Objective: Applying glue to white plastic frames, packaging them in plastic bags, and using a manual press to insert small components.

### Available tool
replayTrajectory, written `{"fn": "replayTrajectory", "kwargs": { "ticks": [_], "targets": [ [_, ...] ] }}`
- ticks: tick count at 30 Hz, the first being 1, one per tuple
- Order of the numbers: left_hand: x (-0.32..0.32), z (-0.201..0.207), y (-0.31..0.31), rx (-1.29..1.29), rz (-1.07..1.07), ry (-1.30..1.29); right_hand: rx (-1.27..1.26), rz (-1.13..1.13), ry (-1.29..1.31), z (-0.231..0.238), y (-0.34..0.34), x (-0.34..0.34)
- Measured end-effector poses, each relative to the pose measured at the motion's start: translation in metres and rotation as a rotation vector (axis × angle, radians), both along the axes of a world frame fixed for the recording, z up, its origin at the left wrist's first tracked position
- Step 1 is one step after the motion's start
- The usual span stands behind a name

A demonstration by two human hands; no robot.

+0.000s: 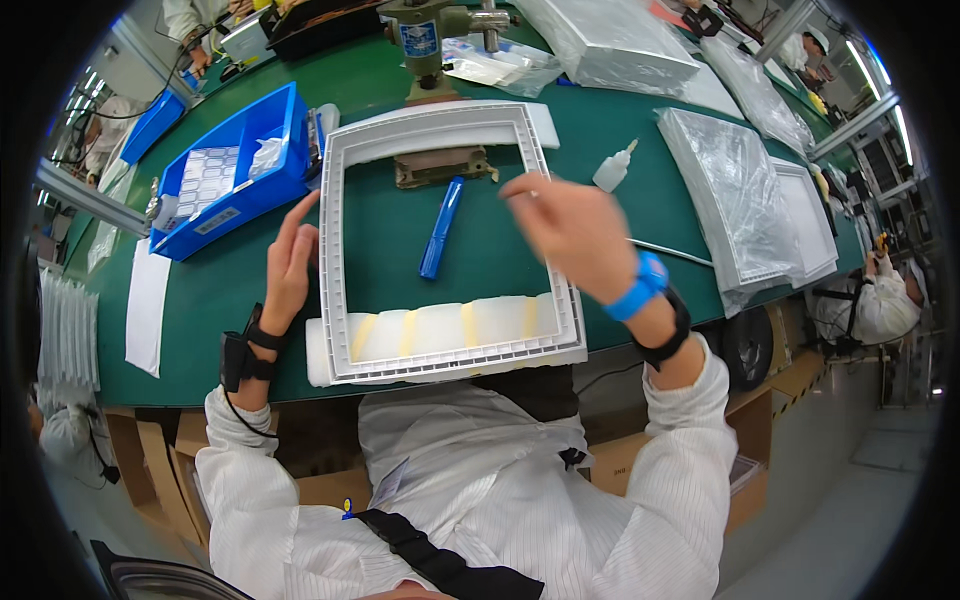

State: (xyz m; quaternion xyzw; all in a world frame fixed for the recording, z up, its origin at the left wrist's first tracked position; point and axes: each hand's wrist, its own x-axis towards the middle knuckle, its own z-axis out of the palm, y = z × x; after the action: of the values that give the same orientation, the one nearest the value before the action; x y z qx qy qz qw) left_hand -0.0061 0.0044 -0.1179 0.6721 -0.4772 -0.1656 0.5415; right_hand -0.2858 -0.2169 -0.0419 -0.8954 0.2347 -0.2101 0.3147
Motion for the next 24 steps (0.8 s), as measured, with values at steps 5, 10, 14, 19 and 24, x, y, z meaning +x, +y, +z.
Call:
{"fn": "replayTrajectory", "kwargs": {
  "ticks": [5,10,14,19,24],
  "targets": [
    [0.007,-0.008,-0.007,-0.053,0.065,-0.012,-0.513,-0.269,0.047,-0.056,-0.049,-0.082],
    [0.006,-0.008,-0.005,-0.092,0.071,-0.046,-0.474,-0.229,0.131,-0.086,-0.042,-0.092],
    [0.010,-0.007,-0.005,-0.152,0.104,-0.050,-0.418,-0.326,0.095,-0.082,-0.043,-0.092],
    [0.013,-0.001,-0.009,-0.259,0.147,-0.185,-0.405,-0.323,-0.173,-0.045,-0.028,-0.093],
    [-0.008,0.049,-0.032,-0.099,0.021,-0.477,-0.266,-0.201,-0.170,0.011,-0.001,-0.071]
  ]
}}
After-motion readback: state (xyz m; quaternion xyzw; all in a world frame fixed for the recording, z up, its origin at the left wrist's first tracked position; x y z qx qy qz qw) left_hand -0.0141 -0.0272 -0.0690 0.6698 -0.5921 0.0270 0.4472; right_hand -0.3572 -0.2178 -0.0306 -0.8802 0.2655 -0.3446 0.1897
